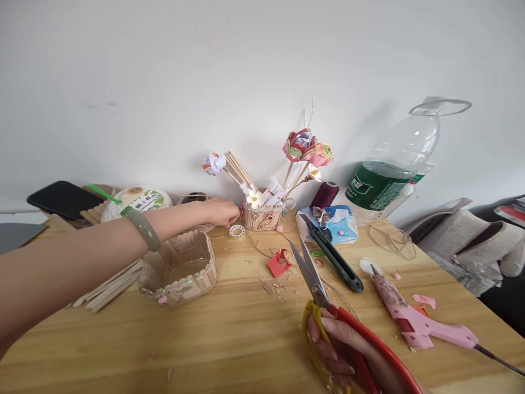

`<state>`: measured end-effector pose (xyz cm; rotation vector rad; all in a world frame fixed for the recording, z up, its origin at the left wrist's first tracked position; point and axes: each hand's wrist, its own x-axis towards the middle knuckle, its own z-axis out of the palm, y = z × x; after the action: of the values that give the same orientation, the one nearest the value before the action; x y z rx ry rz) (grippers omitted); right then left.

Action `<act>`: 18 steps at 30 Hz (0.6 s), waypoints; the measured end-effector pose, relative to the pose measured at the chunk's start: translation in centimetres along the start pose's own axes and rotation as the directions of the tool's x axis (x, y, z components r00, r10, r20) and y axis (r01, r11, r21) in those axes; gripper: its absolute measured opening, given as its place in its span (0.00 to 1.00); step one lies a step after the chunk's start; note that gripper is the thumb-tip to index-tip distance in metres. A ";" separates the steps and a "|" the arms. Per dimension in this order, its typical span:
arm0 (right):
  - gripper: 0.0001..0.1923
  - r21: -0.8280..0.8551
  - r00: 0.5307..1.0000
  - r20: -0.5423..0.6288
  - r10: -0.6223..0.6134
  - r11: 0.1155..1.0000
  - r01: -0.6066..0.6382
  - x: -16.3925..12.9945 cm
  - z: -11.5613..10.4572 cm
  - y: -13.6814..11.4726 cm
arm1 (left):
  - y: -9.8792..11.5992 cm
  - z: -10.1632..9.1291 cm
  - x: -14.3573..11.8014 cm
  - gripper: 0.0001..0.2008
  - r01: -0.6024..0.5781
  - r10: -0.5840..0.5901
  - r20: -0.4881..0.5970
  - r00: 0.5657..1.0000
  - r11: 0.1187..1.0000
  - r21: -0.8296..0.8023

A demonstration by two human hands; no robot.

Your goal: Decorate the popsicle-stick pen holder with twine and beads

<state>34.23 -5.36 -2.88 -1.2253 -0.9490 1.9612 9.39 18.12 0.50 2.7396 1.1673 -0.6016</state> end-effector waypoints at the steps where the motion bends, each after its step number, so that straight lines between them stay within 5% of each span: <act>1: 0.20 0.014 1.000 0.012 0.003 1.000 -0.003 0.0 0.1 0.0 | 0.0 -0.3 -0.4 0.11 -0.003 0.001 -0.037 0.999 0.999 -0.032; 8: 0.18 -0.018 0.997 0.038 -0.062 0.998 0.063 -0.4 1.0 0.6 | 0.7 -2.5 -4.7 0.07 -0.035 -0.077 -0.299 0.951 0.936 -0.350; 14: 0.21 -0.235 0.990 0.014 -0.141 0.962 0.140 -0.4 3.4 -0.1 | 5.0 -1.9 -10.0 0.11 -0.083 -0.210 -0.380 0.901 0.775 -0.626; 15: 0.21 -0.280 0.986 0.007 -0.169 0.946 0.164 -0.2 3.9 -0.4 | 5.9 -1.6 -10.8 0.10 -0.106 -0.223 -0.388 0.894 0.735 -0.669; 18: 0.20 -0.334 0.959 -0.008 -0.284 0.905 0.265 0.8 5.2 -1.3 | 8.5 -0.7 -12.8 0.05 -0.284 -0.312 -0.440 0.842 0.437 -0.853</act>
<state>29.34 -5.24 -0.62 -1.2380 -1.3819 1.5802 7.64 3.76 5.71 1.8760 1.0930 0.7506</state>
